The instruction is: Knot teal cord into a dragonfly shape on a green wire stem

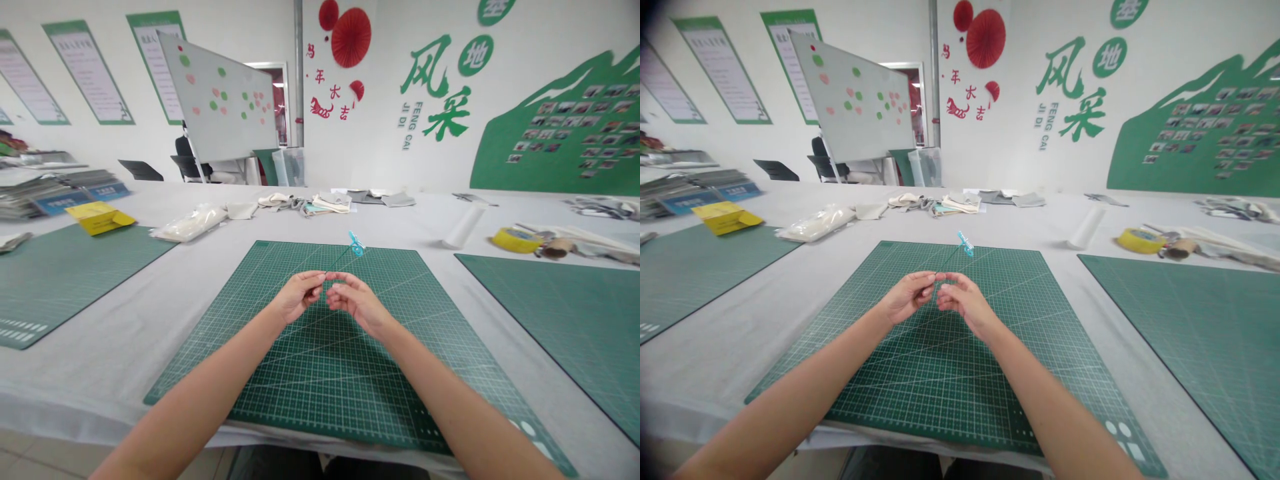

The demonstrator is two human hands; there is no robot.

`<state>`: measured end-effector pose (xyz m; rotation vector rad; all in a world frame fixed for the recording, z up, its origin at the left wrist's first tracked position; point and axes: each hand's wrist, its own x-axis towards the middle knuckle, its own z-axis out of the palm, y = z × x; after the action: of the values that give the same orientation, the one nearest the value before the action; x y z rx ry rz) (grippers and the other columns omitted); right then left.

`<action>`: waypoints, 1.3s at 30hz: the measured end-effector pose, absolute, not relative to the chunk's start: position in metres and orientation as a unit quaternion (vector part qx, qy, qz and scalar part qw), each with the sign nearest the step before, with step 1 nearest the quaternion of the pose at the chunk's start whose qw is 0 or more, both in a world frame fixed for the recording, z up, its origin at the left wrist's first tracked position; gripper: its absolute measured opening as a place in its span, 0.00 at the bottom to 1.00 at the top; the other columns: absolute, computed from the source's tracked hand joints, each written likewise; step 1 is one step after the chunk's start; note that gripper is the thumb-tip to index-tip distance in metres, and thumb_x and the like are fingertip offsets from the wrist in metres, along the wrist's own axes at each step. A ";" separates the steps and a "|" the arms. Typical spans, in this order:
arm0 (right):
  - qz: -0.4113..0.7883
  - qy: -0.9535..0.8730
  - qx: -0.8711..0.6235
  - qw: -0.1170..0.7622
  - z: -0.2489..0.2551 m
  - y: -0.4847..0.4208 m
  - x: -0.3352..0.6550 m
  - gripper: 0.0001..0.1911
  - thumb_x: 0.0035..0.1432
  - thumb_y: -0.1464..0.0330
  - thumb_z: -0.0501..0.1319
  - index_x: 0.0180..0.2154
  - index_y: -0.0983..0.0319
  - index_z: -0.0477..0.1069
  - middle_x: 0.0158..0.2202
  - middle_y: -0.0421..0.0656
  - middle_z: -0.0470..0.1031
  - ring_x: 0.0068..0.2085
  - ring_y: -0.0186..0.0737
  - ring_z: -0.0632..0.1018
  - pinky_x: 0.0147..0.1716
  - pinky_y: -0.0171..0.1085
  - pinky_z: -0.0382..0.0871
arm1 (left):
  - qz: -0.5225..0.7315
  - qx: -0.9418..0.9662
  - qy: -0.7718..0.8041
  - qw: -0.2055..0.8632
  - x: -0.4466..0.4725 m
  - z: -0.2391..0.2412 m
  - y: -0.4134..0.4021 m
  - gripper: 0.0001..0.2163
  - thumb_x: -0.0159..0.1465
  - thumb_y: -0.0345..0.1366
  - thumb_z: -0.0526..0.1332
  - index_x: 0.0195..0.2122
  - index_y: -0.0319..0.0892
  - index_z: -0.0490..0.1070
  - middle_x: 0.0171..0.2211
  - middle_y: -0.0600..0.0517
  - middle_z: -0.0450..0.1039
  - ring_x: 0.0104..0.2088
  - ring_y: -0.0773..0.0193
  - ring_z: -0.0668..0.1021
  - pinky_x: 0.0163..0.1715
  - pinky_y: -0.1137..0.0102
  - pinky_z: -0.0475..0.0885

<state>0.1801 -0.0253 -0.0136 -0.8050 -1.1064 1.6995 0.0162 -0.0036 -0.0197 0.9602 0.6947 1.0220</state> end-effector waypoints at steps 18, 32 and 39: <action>0.442 -0.622 -0.432 0.481 -0.018 -0.024 0.184 0.11 0.56 0.60 0.58 0.31 0.61 0.71 0.13 0.33 0.61 0.15 0.28 0.62 0.15 0.29 0.54 | 0.468 0.453 0.333 0.682 0.018 -0.025 -0.002 0.11 0.54 0.38 0.66 0.36 0.37 0.76 0.23 0.55 0.63 0.21 0.76 0.61 0.18 0.79 0.52; 0.393 -0.647 -0.448 0.476 -0.016 -0.026 0.185 0.12 0.57 0.60 0.58 0.29 0.62 0.71 0.13 0.32 0.58 0.15 0.28 0.60 0.15 0.30 0.53 | 0.485 0.457 0.361 0.653 0.019 -0.023 -0.003 0.11 0.52 0.38 0.67 0.34 0.37 0.77 0.19 0.57 0.58 0.19 0.76 0.57 0.18 0.77 0.49; 0.364 -0.665 -0.451 0.471 -0.017 -0.026 0.185 0.12 0.57 0.61 0.57 0.30 0.62 0.72 0.15 0.33 0.59 0.17 0.28 0.60 0.18 0.31 0.53 | 0.493 0.454 0.369 0.644 0.021 -0.022 -0.004 0.11 0.50 0.37 0.69 0.32 0.37 0.76 0.29 0.51 0.72 0.20 0.77 0.58 0.18 0.76 0.49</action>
<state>0.1855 -0.0258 -0.0172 -1.1059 -1.6293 0.8921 0.0208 -0.0042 -0.0216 1.0331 0.8400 1.1233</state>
